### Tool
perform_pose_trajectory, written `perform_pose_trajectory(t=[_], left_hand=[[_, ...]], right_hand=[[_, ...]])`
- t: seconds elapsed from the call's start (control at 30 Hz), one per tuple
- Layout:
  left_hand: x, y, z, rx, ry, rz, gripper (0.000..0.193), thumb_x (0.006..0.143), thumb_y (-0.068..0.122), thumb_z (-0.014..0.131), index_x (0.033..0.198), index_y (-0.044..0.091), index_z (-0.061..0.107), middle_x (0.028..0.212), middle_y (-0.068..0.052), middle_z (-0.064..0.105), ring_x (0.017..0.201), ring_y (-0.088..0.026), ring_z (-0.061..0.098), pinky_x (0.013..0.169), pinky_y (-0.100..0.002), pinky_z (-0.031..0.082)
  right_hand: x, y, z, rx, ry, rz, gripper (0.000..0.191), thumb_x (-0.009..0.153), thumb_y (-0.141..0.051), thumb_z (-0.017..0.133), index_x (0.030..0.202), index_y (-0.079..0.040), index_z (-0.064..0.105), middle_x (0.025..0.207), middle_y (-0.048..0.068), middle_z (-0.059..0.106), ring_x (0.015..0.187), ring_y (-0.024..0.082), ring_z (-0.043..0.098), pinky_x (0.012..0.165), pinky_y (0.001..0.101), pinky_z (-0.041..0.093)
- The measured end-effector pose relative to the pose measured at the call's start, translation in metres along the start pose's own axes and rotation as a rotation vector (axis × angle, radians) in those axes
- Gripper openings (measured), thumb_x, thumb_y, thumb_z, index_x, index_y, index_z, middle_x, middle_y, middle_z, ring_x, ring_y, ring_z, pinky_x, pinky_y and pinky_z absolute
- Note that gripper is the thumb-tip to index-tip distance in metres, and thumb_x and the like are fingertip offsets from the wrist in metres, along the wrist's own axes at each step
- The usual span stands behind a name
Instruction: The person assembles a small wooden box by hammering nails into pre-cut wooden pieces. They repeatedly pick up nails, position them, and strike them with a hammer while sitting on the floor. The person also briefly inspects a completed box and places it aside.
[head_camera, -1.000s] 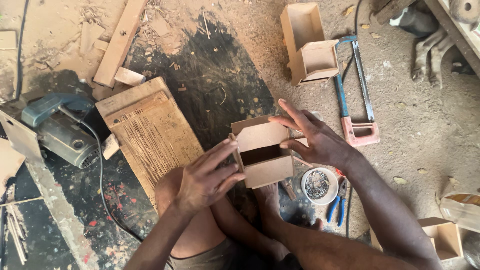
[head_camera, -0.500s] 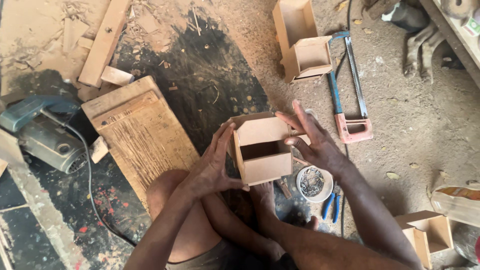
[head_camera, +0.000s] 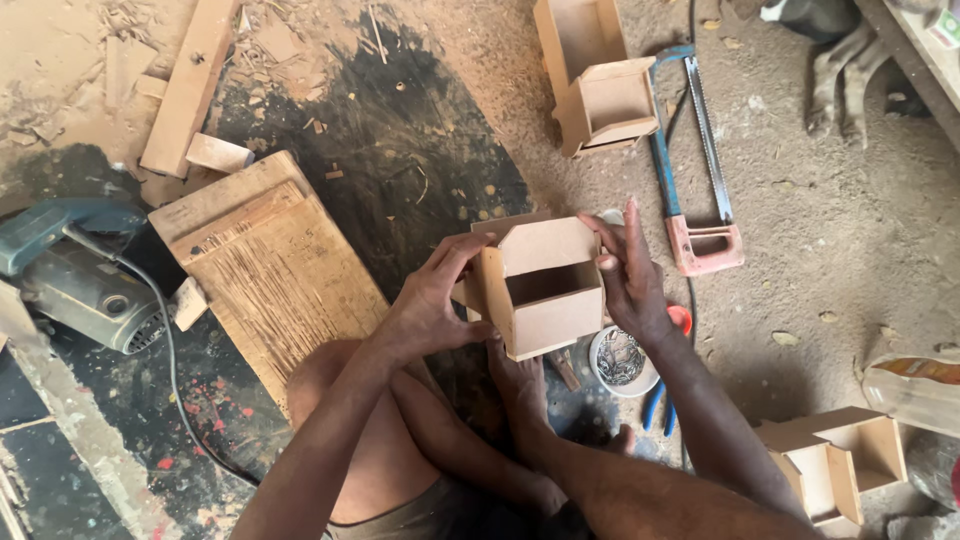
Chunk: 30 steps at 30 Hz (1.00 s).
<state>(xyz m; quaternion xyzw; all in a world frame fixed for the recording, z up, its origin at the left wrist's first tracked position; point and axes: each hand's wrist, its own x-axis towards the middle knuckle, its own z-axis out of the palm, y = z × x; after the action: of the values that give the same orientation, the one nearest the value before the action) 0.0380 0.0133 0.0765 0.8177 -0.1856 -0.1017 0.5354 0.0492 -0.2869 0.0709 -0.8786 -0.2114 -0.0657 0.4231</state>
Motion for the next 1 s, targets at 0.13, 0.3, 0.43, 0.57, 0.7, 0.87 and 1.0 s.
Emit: perform_pose_trajectory(t=[0.13, 0.3, 0.43, 0.57, 0.7, 0.87, 1.0], left_hand=[[0.010, 0.011, -0.013, 0.042, 0.020, 0.034, 0.114, 0.059, 0.018, 0.099, 0.156, 0.017, 0.038, 0.154, -0.017, 0.046, 0.136, -0.037, 0.054, 0.103, -0.044, 0.054], [0.038, 0.008, -0.045, 0.384, -0.089, -0.094, 0.109, 0.063, 0.005, 0.088, 0.158, 0.016, 0.037, 0.163, -0.014, 0.039, 0.122, -0.033, 0.063, 0.097, -0.039, 0.059], [0.063, 0.003, -0.051, 0.686, -0.143, 0.170, 0.106, 0.053, 0.000, 0.088, 0.149, 0.008, 0.044, 0.150, -0.011, 0.051, 0.117, -0.036, 0.066, 0.094, -0.043, 0.061], [0.079, -0.006, -0.037, 0.957, -0.373, 0.089, 0.103, 0.057, 0.002, 0.087, 0.150, 0.009, 0.043, 0.142, -0.010, 0.050, 0.108, -0.038, 0.065, 0.091, -0.048, 0.058], [0.083, -0.020, -0.018, 1.058, -0.450, 0.012, 0.077, 0.083, 0.005, 0.075, 0.152, 0.013, 0.043, 0.143, -0.012, 0.049, 0.113, -0.038, 0.064, 0.091, -0.052, 0.057], [0.096, -0.035, -0.012, 1.120, -0.416, -0.045, 0.072, 0.086, 0.003, 0.069, 0.152, 0.012, 0.042, 0.149, -0.013, 0.045, 0.117, -0.038, 0.061, 0.098, -0.055, 0.052], [0.103, -0.036, -0.008, 1.177, -0.532, -0.130, 0.083, 0.084, 0.002, 0.071, 0.157, 0.015, 0.033, 0.153, -0.013, 0.038, 0.126, -0.038, 0.055, 0.104, -0.057, 0.048]], right_hand=[[-0.010, 0.019, 0.003, 0.013, 0.106, -0.036, 0.065, 0.120, -0.031, 0.035, 0.168, -0.004, -0.001, 0.148, 0.022, 0.063, 0.129, 0.033, 0.067, 0.110, 0.0405, 0.054], [-0.039, 0.035, 0.015, -0.056, 0.082, 0.282, 0.067, 0.112, -0.029, 0.041, 0.166, -0.005, 0.008, 0.132, 0.014, 0.073, 0.099, 0.027, 0.075, 0.086, 0.0368, 0.062], [-0.063, 0.033, 0.035, 0.052, -0.010, 0.417, 0.069, 0.105, -0.023, 0.055, 0.162, -0.003, 0.024, 0.122, 0.012, 0.077, 0.092, 0.022, 0.076, 0.081, 0.0353, 0.061], [-0.080, 0.032, 0.043, 0.154, -0.041, 0.448, 0.060, 0.101, -0.017, 0.065, 0.154, -0.001, 0.043, 0.126, 0.013, 0.076, 0.106, 0.018, 0.075, 0.087, 0.0326, 0.061], [-0.089, 0.040, 0.042, 0.173, 0.006, 0.427, 0.058, 0.099, -0.017, 0.068, 0.151, -0.002, 0.049, 0.125, 0.011, 0.075, 0.107, 0.016, 0.074, 0.086, 0.0300, 0.061], [-0.096, 0.047, 0.040, 0.164, 0.021, 0.490, 0.057, 0.098, -0.017, 0.070, 0.150, -0.002, 0.050, 0.123, 0.010, 0.077, 0.104, 0.015, 0.074, 0.083, 0.0294, 0.060], [-0.098, 0.047, 0.037, 0.112, 0.036, 0.461, 0.057, 0.098, -0.019, 0.070, 0.149, -0.002, 0.052, 0.122, 0.011, 0.077, 0.105, 0.015, 0.075, 0.081, 0.0293, 0.061]])
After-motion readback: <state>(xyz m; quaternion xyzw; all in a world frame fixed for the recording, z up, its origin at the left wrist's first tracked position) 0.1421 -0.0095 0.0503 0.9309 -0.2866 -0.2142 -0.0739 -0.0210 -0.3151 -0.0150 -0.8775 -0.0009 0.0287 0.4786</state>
